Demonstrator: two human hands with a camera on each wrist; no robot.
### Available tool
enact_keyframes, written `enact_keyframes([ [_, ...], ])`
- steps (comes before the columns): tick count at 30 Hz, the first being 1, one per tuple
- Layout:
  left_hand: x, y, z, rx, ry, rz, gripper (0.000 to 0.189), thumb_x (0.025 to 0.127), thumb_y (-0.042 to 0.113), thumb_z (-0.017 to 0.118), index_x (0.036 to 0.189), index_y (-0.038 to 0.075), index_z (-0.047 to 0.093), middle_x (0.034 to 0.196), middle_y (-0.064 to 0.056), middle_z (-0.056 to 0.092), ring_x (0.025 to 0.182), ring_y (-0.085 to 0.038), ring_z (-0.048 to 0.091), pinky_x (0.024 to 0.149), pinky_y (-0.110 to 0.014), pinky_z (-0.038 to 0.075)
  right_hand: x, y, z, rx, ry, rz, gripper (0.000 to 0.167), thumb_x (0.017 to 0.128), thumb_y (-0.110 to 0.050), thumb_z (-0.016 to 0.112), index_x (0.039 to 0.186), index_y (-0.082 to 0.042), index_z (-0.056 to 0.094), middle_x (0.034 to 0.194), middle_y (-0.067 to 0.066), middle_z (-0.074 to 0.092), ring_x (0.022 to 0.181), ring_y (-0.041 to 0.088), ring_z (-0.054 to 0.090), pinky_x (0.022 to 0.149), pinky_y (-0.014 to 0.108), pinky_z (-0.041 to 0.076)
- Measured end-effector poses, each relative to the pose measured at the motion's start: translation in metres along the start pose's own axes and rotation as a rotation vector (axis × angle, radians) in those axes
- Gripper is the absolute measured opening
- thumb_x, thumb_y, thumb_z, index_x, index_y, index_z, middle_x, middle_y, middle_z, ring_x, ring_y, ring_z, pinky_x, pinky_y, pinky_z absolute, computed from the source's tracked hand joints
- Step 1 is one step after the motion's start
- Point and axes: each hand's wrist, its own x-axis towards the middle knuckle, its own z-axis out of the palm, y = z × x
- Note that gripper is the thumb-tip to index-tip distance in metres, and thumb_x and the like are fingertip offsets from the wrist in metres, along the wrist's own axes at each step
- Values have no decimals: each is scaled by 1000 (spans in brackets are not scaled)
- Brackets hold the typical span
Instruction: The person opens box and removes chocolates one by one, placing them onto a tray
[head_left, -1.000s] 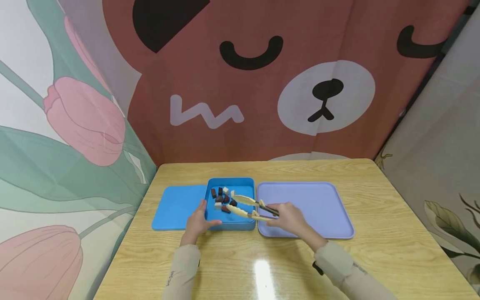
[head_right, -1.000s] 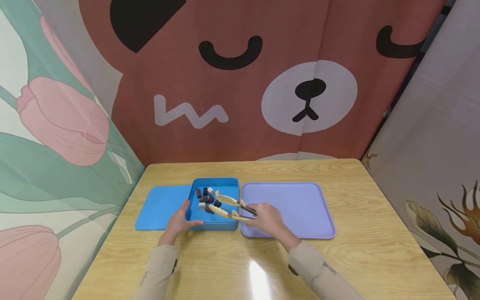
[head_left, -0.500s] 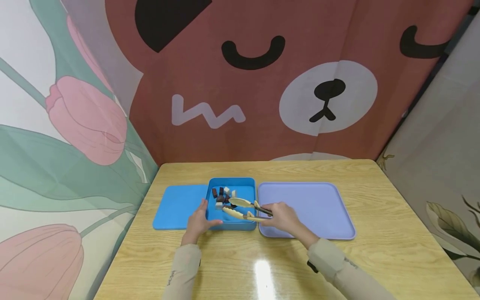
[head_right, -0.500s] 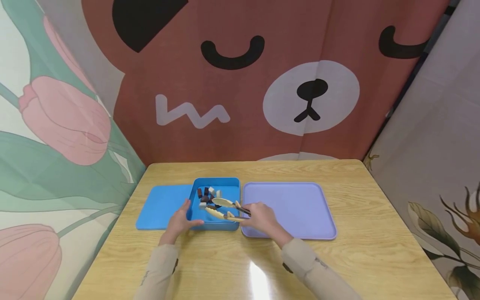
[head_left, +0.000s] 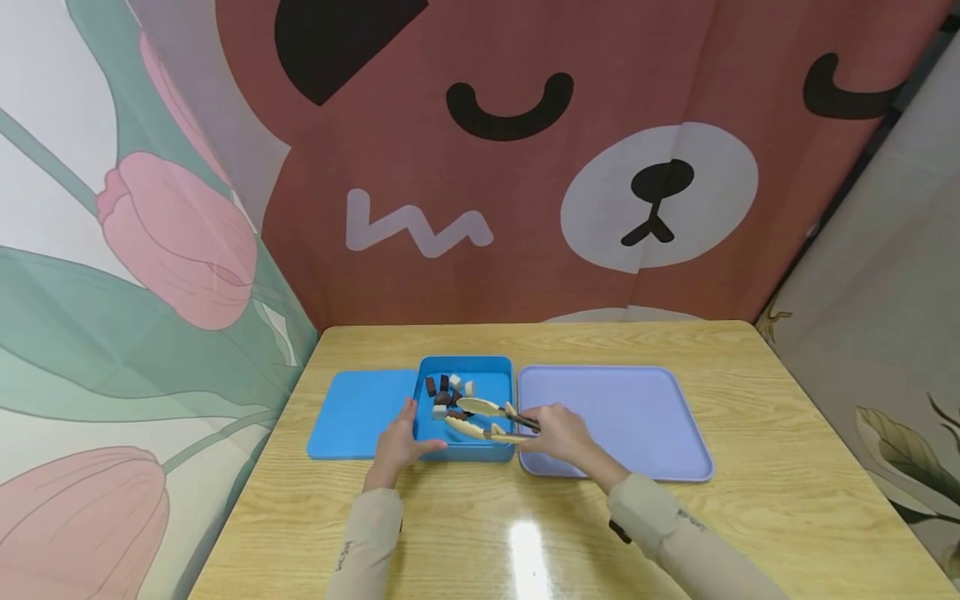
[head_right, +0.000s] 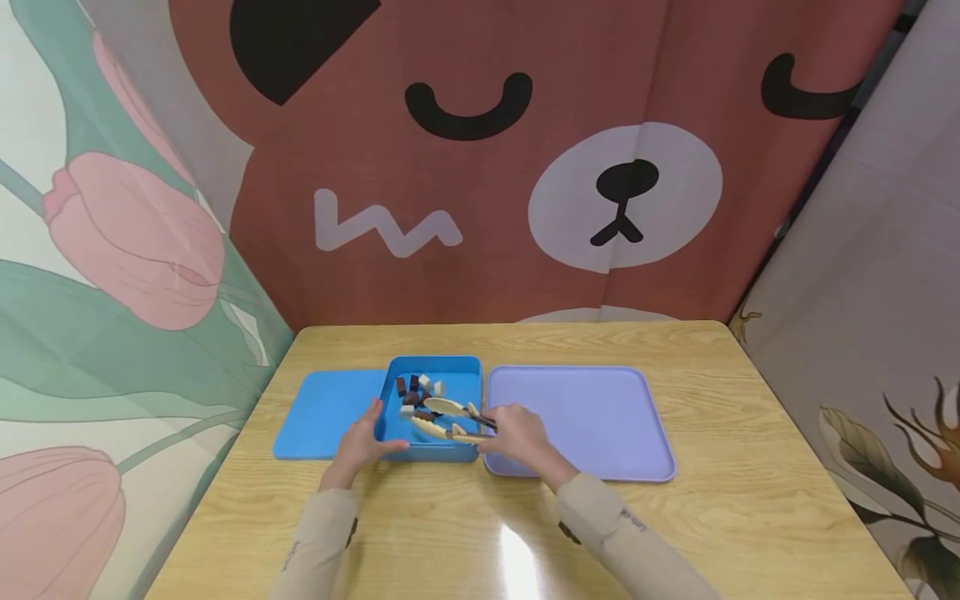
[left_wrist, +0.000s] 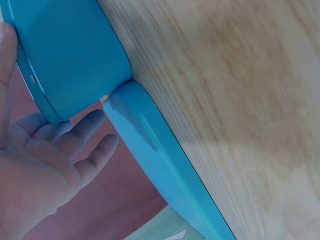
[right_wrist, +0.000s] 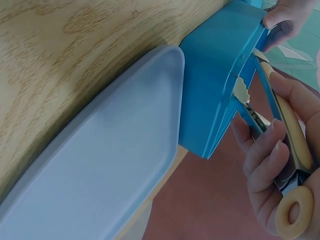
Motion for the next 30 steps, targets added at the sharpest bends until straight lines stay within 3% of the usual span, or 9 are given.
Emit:
enact_keyframes([
  [15,0,1,0,-14,-1,3,99,68,38,76,138,-6,24,144,-21,18,127,-40,23,97,-50,29,5,-1,6,-48,-2,-15,56,61,-33,81,109,-10,66,90,6,66,65,13,55,47,30,44],
  [30,-1,0,0,-20,10,14,97,68,36,77,138,-7,25,143,-22,18,127,-40,24,97,-50,29,9,-6,10,-69,-24,1,54,64,-30,80,110,-8,66,92,8,66,53,12,41,41,26,34],
])
